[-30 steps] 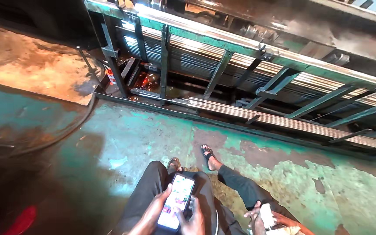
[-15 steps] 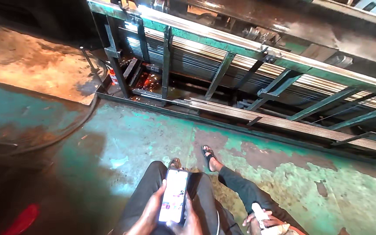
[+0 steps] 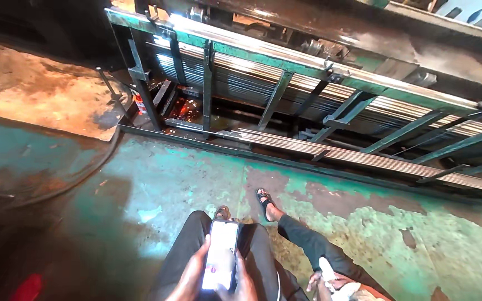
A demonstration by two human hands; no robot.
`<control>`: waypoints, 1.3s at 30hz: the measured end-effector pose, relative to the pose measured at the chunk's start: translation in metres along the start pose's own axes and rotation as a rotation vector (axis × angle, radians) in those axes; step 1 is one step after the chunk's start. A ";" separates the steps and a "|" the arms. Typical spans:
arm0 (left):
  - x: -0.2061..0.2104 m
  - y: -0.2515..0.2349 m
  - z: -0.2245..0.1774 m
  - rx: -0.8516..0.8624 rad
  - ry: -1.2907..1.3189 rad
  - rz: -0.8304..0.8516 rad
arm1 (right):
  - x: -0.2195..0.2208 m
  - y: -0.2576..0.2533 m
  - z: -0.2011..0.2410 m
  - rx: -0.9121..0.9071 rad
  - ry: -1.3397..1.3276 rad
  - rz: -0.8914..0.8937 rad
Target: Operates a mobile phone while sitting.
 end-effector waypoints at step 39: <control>-0.011 -0.001 -0.008 0.352 -0.855 0.085 | -0.013 0.009 0.021 -0.390 -0.321 -0.027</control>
Point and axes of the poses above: each hand's wrist, its own y-axis away from the middle knuckle, its own x-axis out of the palm, z = x × y, the point moved 8 cm from there along -y, towards the middle knuckle, and after that the axes turned 12 degrees about x, right-handed, at the moved point
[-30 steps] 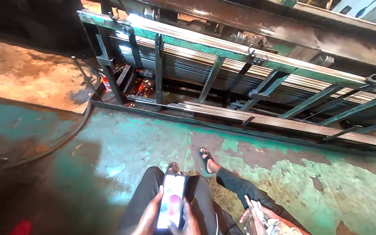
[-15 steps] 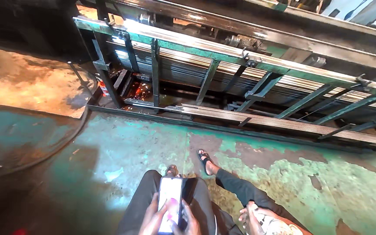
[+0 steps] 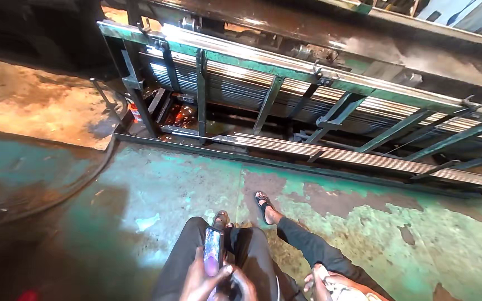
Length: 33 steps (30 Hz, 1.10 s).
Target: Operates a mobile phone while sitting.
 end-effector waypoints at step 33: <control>0.012 0.001 0.004 -0.004 0.075 0.169 | -0.001 0.000 -0.003 0.036 -0.048 -0.025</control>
Point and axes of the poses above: each hand's wrist, its own y-axis away from the middle knuckle, its own x-axis out of the palm, z = x × y, the point moved 8 cm from there along -y, towards the middle knuckle, and after that the axes turned 12 degrees about x, right-handed, at the moved point
